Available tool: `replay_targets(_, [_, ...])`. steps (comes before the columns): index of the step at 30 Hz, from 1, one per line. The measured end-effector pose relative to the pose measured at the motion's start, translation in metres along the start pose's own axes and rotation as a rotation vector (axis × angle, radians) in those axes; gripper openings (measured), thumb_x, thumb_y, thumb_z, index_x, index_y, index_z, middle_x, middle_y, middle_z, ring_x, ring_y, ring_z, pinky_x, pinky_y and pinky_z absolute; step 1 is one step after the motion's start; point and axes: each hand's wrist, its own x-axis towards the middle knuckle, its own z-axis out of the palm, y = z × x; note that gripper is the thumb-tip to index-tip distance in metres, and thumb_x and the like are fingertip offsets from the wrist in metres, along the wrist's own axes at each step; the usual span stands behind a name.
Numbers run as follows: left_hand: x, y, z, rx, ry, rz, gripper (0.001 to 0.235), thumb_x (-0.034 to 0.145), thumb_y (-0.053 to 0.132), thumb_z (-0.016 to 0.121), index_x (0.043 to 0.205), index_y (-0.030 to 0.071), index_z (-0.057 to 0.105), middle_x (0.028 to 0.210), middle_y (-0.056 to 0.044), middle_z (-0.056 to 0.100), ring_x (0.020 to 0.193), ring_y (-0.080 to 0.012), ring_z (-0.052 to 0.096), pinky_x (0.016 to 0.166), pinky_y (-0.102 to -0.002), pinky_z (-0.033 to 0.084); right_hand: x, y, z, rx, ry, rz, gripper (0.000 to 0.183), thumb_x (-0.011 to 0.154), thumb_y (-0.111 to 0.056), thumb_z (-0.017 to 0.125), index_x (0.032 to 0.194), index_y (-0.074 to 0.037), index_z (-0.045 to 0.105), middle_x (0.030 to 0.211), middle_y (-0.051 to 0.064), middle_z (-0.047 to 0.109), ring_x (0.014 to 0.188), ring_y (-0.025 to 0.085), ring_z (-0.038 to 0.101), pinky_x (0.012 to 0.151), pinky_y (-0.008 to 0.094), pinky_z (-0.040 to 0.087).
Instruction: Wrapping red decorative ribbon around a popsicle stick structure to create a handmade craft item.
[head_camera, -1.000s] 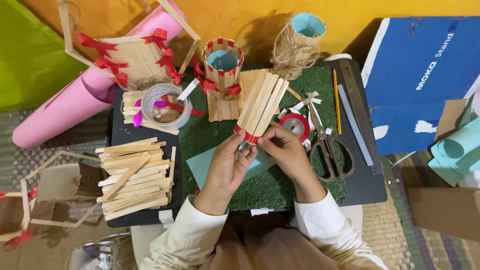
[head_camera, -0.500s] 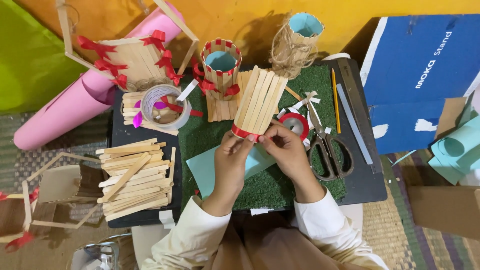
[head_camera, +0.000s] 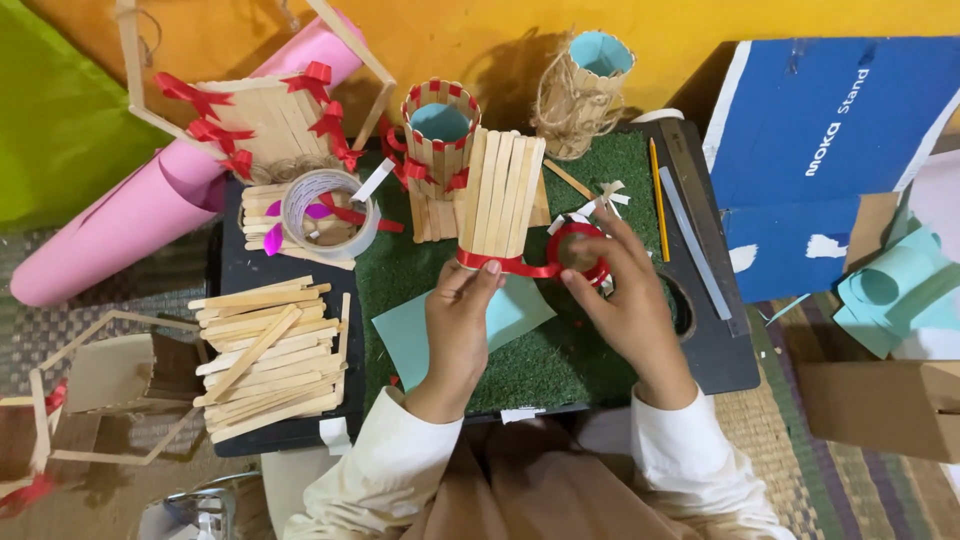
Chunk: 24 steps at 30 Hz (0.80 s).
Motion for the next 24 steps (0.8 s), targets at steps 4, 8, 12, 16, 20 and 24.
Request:
replay_targets(4, [-0.004, 0.006, -0.001, 0.1, 0.019, 0.085, 0.037, 0.096, 0.019, 0.072, 0.123, -0.006, 0.069, 0.117, -0.013, 0.052, 0.118, -0.0199, 0.051, 0.107, -0.046, 0.045, -0.034, 0.041, -0.024, -0.383, 0.152, 0.034, 0.026, 0.095, -0.006, 0.073, 0.119, -0.004, 0.065, 0.133, 0.025, 0.059, 0.116, 0.048, 0.064, 0.091, 0.055, 0.057])
replay_targets(8, [-0.006, 0.013, 0.002, 0.135, 0.036, 0.156, 0.035, 0.097, 0.019, 0.071, 0.124, -0.003, 0.069, 0.118, -0.013, 0.052, 0.122, -0.0206, 0.05, 0.109, -0.047, 0.043, -0.074, 0.104, -0.025, -0.866, -0.002, 0.256, 0.046, 0.085, -0.045, 0.083, 0.107, -0.006, 0.072, 0.12, 0.021, 0.062, 0.104, 0.043, 0.072, 0.074, 0.051, 0.063])
replay_targets(12, [-0.01, 0.018, 0.003, 0.127, 0.036, 0.188, 0.035, 0.097, 0.017, 0.07, 0.124, -0.004, 0.068, 0.117, -0.013, 0.052, 0.121, -0.0204, 0.051, 0.109, -0.045, 0.043, -0.07, 0.113, -0.019, -0.945, 0.032, 0.153, 0.044, 0.068, -0.038, 0.085, 0.095, -0.004, 0.075, 0.118, 0.018, 0.067, 0.103, 0.041, 0.072, 0.077, 0.053, 0.061])
replay_targets(16, [-0.008, 0.013, 0.001, 0.113, 0.05, 0.196, 0.034, 0.097, 0.017, 0.071, 0.124, -0.004, 0.069, 0.118, -0.013, 0.051, 0.123, -0.0208, 0.05, 0.11, -0.045, 0.042, -0.05, 0.12, -0.041, -0.736, -0.106, 0.432, 0.049, 0.069, -0.039, 0.077, 0.096, 0.002, 0.074, 0.125, 0.018, 0.062, 0.088, 0.05, 0.072, 0.072, 0.055, 0.062])
replay_targets(20, [-0.007, 0.012, -0.001, 0.052, 0.045, 0.153, 0.036, 0.098, 0.019, 0.07, 0.125, -0.004, 0.067, 0.119, -0.013, 0.05, 0.122, -0.0194, 0.048, 0.109, -0.046, 0.041, -0.061, 0.144, -0.075, -0.498, -0.122, 0.522, 0.048, 0.068, -0.028, 0.081, 0.099, 0.008, 0.071, 0.134, 0.022, 0.052, 0.104, 0.055, 0.066, 0.079, 0.055, 0.061])
replay_targets(24, [0.001, -0.001, -0.005, -0.024, 0.046, 0.116, 0.039, 0.097, 0.022, 0.071, 0.128, -0.003, 0.066, 0.119, -0.012, 0.049, 0.116, -0.0184, 0.052, 0.106, -0.041, 0.047, -0.077, 0.133, -0.1, -0.182, -0.093, 0.565, 0.062, 0.072, -0.033, 0.088, 0.109, 0.012, 0.069, 0.128, 0.03, 0.054, 0.115, 0.059, 0.058, 0.096, 0.059, 0.05])
